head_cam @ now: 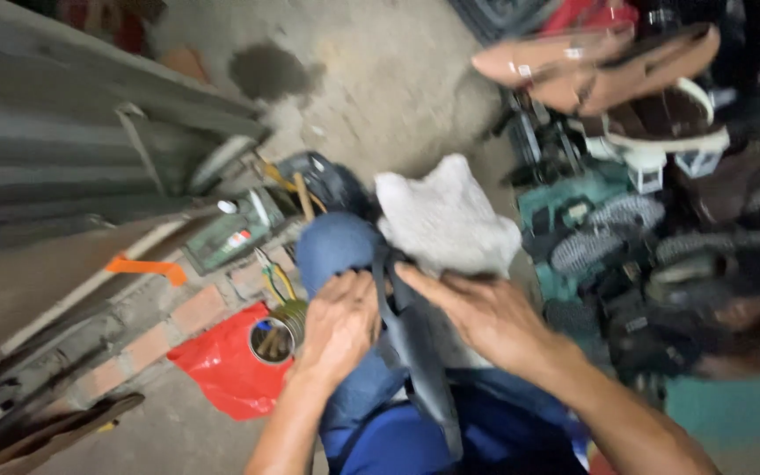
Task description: The person sews a black sandal using a needle and white thread. They repeatedly pull the thread through the sandal's strap and sole, tightening the stitches while holding the sandal on their lap.
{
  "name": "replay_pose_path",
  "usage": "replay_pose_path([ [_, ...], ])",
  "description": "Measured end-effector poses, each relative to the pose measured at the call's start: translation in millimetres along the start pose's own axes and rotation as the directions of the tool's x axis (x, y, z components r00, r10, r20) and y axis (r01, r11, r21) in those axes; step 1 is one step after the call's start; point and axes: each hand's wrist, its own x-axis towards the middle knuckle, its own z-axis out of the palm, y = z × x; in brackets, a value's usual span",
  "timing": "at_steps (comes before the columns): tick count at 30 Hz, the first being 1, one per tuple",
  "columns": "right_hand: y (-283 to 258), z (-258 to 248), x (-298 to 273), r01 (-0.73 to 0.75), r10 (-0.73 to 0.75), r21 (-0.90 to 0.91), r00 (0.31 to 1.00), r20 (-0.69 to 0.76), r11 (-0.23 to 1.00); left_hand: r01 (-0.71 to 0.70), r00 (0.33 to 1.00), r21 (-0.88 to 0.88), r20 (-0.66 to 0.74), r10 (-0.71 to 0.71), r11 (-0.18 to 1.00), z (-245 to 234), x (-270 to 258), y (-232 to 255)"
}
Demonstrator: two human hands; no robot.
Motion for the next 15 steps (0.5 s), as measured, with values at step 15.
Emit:
replay_pose_path([
  [15, 51, 61, 10, -0.123, 0.151, -0.213, 0.981, 0.118, 0.969, 0.565, 0.767, 0.047, 0.338, -0.545, 0.824, -22, -5, -3],
])
